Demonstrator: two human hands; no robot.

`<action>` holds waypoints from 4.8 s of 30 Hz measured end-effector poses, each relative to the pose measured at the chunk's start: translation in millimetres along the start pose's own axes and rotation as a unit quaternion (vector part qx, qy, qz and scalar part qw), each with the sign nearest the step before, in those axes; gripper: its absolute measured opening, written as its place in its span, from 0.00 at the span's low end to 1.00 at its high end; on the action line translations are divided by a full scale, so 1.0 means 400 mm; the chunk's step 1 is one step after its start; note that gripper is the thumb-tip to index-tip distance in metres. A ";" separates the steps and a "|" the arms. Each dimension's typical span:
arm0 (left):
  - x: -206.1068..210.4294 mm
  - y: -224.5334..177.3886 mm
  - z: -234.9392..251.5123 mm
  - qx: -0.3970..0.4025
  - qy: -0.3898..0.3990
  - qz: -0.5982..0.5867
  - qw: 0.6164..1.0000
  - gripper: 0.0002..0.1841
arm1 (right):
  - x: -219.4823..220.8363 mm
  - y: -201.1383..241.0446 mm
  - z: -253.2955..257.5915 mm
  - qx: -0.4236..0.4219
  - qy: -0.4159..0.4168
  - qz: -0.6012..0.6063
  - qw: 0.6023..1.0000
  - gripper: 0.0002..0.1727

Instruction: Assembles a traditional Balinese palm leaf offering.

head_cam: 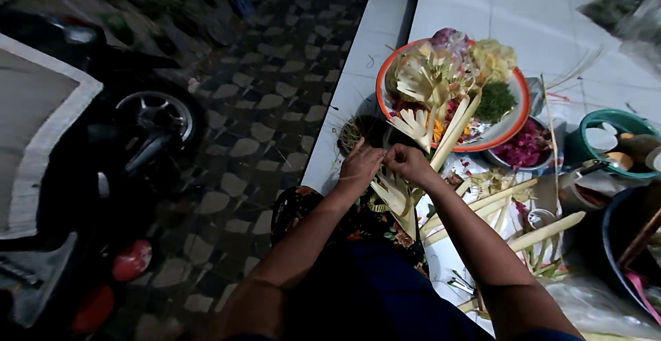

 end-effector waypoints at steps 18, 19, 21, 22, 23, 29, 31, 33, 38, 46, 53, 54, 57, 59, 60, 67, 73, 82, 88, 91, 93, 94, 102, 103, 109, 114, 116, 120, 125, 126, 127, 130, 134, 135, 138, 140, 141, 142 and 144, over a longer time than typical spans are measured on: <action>-0.012 0.043 -0.041 0.001 -0.100 -0.171 0.980 0.06 | 0.043 -0.019 -0.009 0.049 0.039 0.272 0.960 0.09; -0.014 0.043 -0.041 0.001 -0.100 -0.178 0.979 0.05 | 0.045 -0.025 -0.008 0.053 0.039 0.287 0.956 0.08; -0.015 0.045 -0.039 -0.011 -0.092 -0.194 0.977 0.05 | 0.044 -0.034 -0.007 0.056 0.034 0.300 0.952 0.07; -0.014 0.046 -0.038 -0.020 -0.087 -0.204 0.975 0.05 | 0.042 -0.035 -0.006 0.052 0.033 0.301 0.952 0.07; -0.014 0.047 -0.036 -0.027 -0.083 -0.219 0.972 0.05 | 0.039 -0.032 -0.006 0.043 0.035 0.300 0.952 0.06; -0.009 0.045 -0.029 -0.028 -0.047 -0.296 0.954 0.04 | 0.035 -0.005 -0.003 -0.039 0.060 0.268 0.961 0.06; -0.004 0.050 -0.025 -0.040 -0.030 -0.308 0.950 0.05 | 0.038 -0.004 -0.001 -0.058 0.063 0.257 0.963 0.07; 0.001 0.057 -0.021 -0.046 -0.015 -0.317 0.947 0.05 | 0.039 -0.003 0.002 -0.075 0.061 0.242 0.965 0.06; 0.009 0.066 -0.013 -0.052 0.002 -0.327 0.944 0.04 | 0.036 0.013 0.010 -0.098 0.058 0.203 0.973 0.07; 0.006 0.068 -0.005 -0.069 0.016 -0.317 0.946 0.04 | 0.042 -0.015 0.016 -0.047 0.023 0.278 0.959 0.06; 0.032 0.079 -0.011 -0.084 0.050 -0.345 0.934 0.04 | 0.059 -0.040 0.014 0.014 0.065 0.377 0.924 0.09; 0.030 0.077 -0.011 -0.079 0.048 -0.341 0.936 0.04 | 0.054 -0.039 0.015 0.015 0.065 0.378 0.923 0.09; 0.023 0.068 -0.007 -0.071 0.047 -0.316 0.945 0.04 | 0.032 -0.031 0.021 0.011 0.066 0.381 0.922 0.09; 0.020 0.066 -0.005 -0.070 0.048 -0.308 0.948 0.04 | 0.005 -0.032 0.023 0.008 0.058 0.390 0.919 0.07; 0.018 0.067 -0.004 -0.069 0.047 -0.304 0.949 0.04 | -0.017 -0.034 0.023 0.000 0.048 0.396 0.917 0.06; 0.034 0.095 0.001 -0.106 0.058 -0.325 0.938 0.05 | -0.393 -0.045 -0.045 -0.069 -0.314 0.274 0.906 0.10; 0.052 0.069 0.003 -0.128 0.064 -0.292 0.946 0.05 | -0.211 0.157 -0.058 -0.086 -0.095 0.047 0.991 0.15; 0.065 0.083 -0.014 -0.171 0.060 -0.279 0.943 0.06 | -0.004 0.014 -0.015 -0.050 0.093 0.056 0.993 0.15; 0.055 0.093 -0.035 -0.206 0.053 -0.310 0.927 0.09 | 0.020 -0.011 -0.003 -0.062 0.095 0.107 0.988 0.10; 0.050 0.107 -0.045 -0.216 0.035 -0.300 0.929 0.09 | 0.034 -0.022 -0.003 -0.051 0.077 0.108 0.990 0.10; 0.048 0.115 -0.053 -0.208 0.013 -0.304 0.930 0.08 | 0.044 -0.024 -0.003 -0.050 0.069 0.096 0.992 0.10; 0.047 0.116 -0.057 -0.201 0.002 -0.309 0.930 0.07 | 0.047 -0.023 -0.004 -0.047 0.066 0.089 0.993 0.10; 0.035 0.116 -0.070 -0.182 -0.022 -0.338 0.923 0.05 | 0.059 -0.038 -0.012 -0.034 0.050 0.068 0.996 0.11; 0.035 0.117 -0.071 -0.181 -0.021 -0.340 0.923 0.05 | 0.059 -0.040 -0.013 -0.035 0.049 0.064 0.996 0.11; 0.024 0.107 -0.082 -0.151 -0.027 -0.328 0.932 0.05 | 0.059 -0.045 -0.017 -0.031 0.051 0.048 0.997 0.11; 0.011 0.092 -0.090 -0.131 -0.019 -0.288 0.948 0.06 | 0.056 -0.056 -0.014 -0.026 0.042 0.020 0.999 0.11; 0.005 0.088 -0.094 -0.124 -0.022 -0.278 0.952 0.06 | 0.055 -0.052 -0.013 -0.033 0.040 0.010 0.999 0.11; -0.002 0.083 -0.106 -0.085 -0.042 -0.267 0.959 0.05 | 0.053 -0.040 -0.010 -0.038 0.041 -0.017 0.998 0.11; -0.001 0.080 -0.125 -0.074 -0.042 -0.273 0.958 0.04 | 0.057 -0.039 0.005 -0.059 0.040 -0.063 0.995 0.10; -0.001 0.076 -0.129 -0.067 -0.036 -0.273 0.959 0.03 | 0.058 -0.039 0.006 -0.057 0.039 -0.068 0.995 0.10; 0.001 0.075 -0.131 -0.066 -0.020 -0.270 0.960 0.03 | 0.057 -0.036 0.007 -0.050 0.038 -0.076 0.995 0.10; 0.025 0.099 -0.124 -0.122 0.120 -0.254 0.952 0.11 | 0.045 -0.011 0.012 -0.060 0.042 -0.109 0.991 0.11; 0.040 0.193 -0.111 -0.189 0.248 -0.428 0.848 0.29 | 0.026 0.034 0.025 -0.126 0.044 -0.148 0.980 0.13; 0.041 0.220 -0.105 -0.212 0.244 -0.449 0.833 0.28 | 0.021 0.049 0.027 -0.141 0.040 -0.155 0.977 0.12; 0.038 0.224 -0.074 -0.229 0.240 -0.405 0.852 0.26 | 0.016 0.089 0.034 -0.185 0.034 -0.171 0.967 0.11; 0.046 0.189 -0.060 -0.230 0.251 -0.364 0.867 0.23 | 0.024 0.110 0.036 -0.212 0.036 -0.181 0.960 0.10; 0.051 0.179 -0.055 -0.241 0.255 -0.356 0.866 0.20 | 0.028 0.120 0.038 -0.225 0.037 -0.186 0.956 0.10; 0.055 0.171 -0.051 -0.252 0.259 -0.355 0.862 0.17 | 0.029 0.128 0.040 -0.237 0.034 -0.192 0.952 0.10; 0.064 0.160 -0.051 -0.278 0.274 -0.365 0.845 0.14 | 0.029 0.135 0.041 -0.245 0.035 -0.198 0.949 0.09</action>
Point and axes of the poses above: each hand's wrist, its own z-axis towards the middle knuckle, its own x-axis out of the palm, y = z × x, the point moved 10 cm from there along z, towards the middle knuckle, and after that the axes turned 14 degrees about -x, right-handed, at the moved point
